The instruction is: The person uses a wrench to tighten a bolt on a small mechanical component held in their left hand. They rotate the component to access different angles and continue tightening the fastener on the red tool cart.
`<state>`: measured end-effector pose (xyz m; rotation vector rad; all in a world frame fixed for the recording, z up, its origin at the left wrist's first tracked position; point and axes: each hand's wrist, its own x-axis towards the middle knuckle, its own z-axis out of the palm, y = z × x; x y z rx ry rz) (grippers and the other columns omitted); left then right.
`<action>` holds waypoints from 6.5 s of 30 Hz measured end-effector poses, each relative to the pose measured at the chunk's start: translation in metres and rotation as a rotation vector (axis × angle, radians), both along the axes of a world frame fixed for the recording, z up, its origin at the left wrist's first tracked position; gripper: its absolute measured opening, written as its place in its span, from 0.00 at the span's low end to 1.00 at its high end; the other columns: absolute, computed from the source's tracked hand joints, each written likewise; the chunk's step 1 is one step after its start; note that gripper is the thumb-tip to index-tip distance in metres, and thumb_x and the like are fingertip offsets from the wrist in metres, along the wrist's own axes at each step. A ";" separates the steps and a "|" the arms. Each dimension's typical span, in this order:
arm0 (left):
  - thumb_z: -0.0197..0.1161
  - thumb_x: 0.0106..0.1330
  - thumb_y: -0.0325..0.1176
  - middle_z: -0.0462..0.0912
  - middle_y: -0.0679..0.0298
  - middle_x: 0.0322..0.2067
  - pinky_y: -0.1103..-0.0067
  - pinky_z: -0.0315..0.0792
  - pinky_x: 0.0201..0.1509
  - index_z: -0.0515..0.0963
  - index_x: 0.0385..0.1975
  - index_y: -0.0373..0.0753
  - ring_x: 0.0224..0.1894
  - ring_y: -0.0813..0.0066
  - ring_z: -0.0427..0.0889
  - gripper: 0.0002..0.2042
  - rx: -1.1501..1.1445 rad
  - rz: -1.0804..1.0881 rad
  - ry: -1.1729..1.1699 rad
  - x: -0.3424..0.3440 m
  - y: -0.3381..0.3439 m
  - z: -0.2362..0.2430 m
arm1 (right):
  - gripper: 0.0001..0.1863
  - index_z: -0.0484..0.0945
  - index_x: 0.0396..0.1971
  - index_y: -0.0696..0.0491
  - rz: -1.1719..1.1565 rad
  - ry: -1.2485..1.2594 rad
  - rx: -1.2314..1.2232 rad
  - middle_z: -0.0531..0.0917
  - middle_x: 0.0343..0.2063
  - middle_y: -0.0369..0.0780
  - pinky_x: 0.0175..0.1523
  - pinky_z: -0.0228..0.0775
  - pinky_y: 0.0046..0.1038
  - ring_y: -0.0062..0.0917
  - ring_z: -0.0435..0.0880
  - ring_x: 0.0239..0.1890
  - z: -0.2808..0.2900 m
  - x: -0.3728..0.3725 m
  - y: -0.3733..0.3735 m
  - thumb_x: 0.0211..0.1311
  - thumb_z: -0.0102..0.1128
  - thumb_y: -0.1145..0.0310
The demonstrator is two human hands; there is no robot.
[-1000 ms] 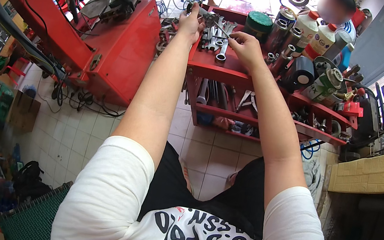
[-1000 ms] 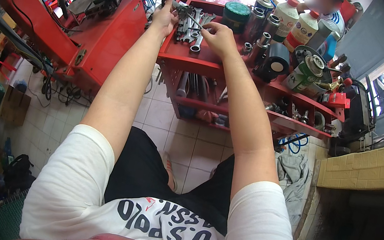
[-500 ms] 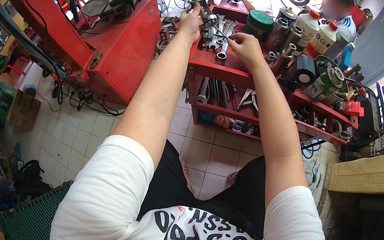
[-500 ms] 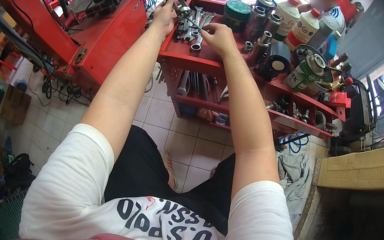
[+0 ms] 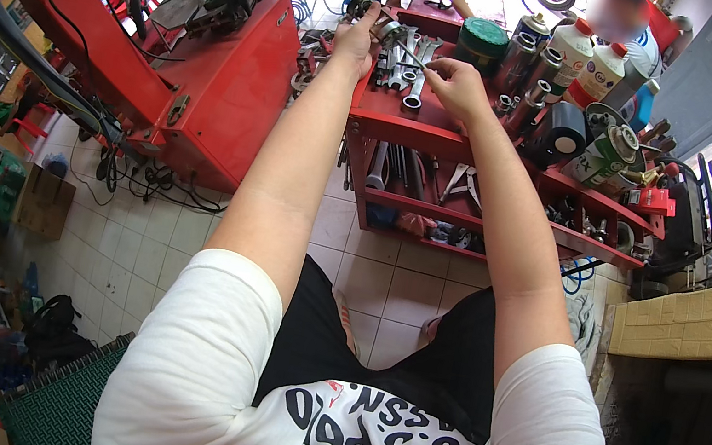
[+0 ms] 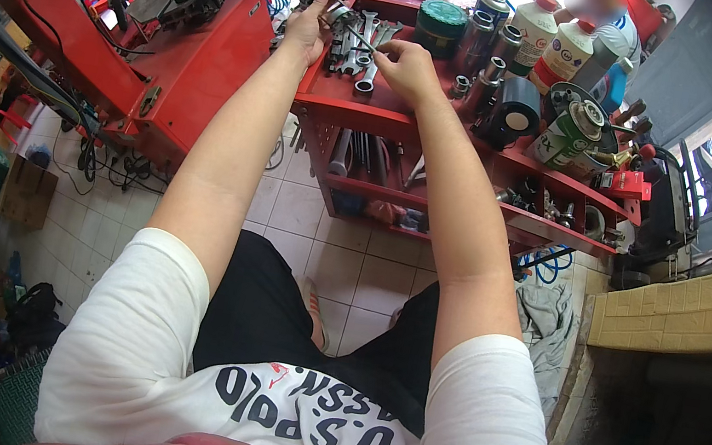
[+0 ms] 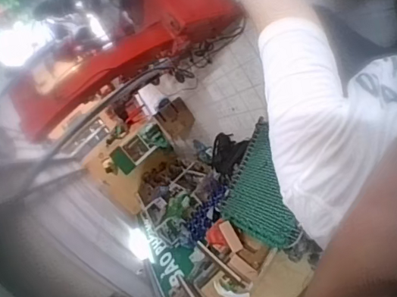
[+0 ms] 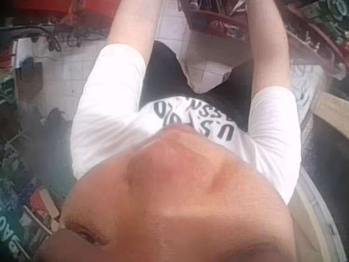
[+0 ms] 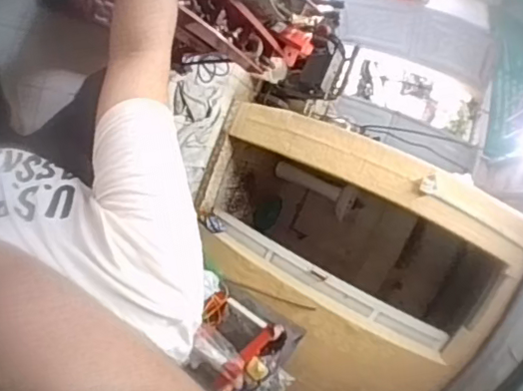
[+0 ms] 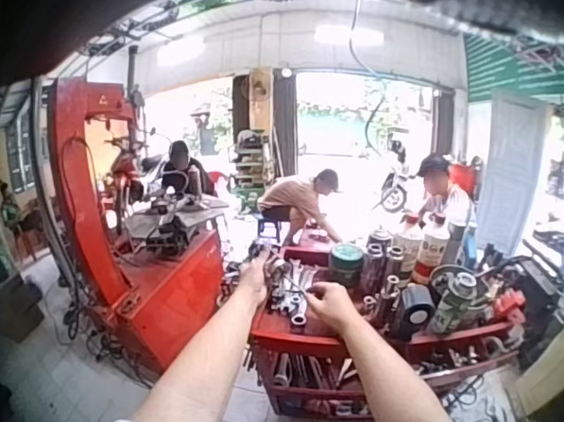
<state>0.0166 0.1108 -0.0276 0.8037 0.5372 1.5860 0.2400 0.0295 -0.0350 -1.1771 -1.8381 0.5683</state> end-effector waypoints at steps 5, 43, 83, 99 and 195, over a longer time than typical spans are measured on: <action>0.77 0.65 0.46 0.88 0.61 0.39 0.69 0.85 0.52 0.81 0.44 0.37 0.45 0.65 0.90 0.20 -0.022 0.003 -0.020 0.001 0.002 -0.002 | 0.15 0.89 0.44 0.59 0.062 -0.024 0.014 0.91 0.35 0.48 0.48 0.80 0.33 0.33 0.91 0.38 0.001 -0.001 -0.003 0.64 0.68 0.64; 0.68 0.64 0.47 0.82 0.69 0.29 0.75 0.78 0.33 0.82 0.40 0.44 0.27 0.75 0.83 0.15 -0.111 0.057 -0.032 0.007 -0.007 0.008 | 0.17 0.89 0.47 0.58 0.023 -0.037 0.061 0.91 0.37 0.49 0.50 0.80 0.31 0.33 0.90 0.39 0.008 -0.003 -0.012 0.64 0.69 0.62; 0.75 0.67 0.46 0.88 0.68 0.36 0.73 0.81 0.42 0.80 0.43 0.45 0.38 0.74 0.88 0.15 -0.008 0.042 0.147 0.002 0.002 -0.003 | 0.12 0.89 0.44 0.54 -0.026 -0.126 0.288 0.89 0.34 0.50 0.45 0.80 0.39 0.45 0.89 0.37 0.006 -0.017 -0.009 0.65 0.68 0.64; 0.66 0.66 0.43 0.85 0.67 0.32 0.72 0.77 0.44 0.81 0.49 0.43 0.34 0.71 0.85 0.16 -0.103 0.053 0.095 0.005 -0.008 0.005 | 0.11 0.88 0.42 0.53 -0.030 -0.138 0.347 0.89 0.37 0.49 0.47 0.80 0.44 0.48 0.88 0.40 0.012 -0.019 -0.015 0.65 0.68 0.64; 0.77 0.63 0.31 0.87 0.68 0.36 0.71 0.83 0.42 0.77 0.38 0.47 0.36 0.75 0.88 0.12 0.016 0.064 0.041 0.002 0.011 -0.012 | 0.11 0.88 0.40 0.52 -0.081 -0.227 0.344 0.88 0.34 0.50 0.47 0.79 0.49 0.50 0.87 0.40 0.007 -0.021 -0.011 0.68 0.64 0.62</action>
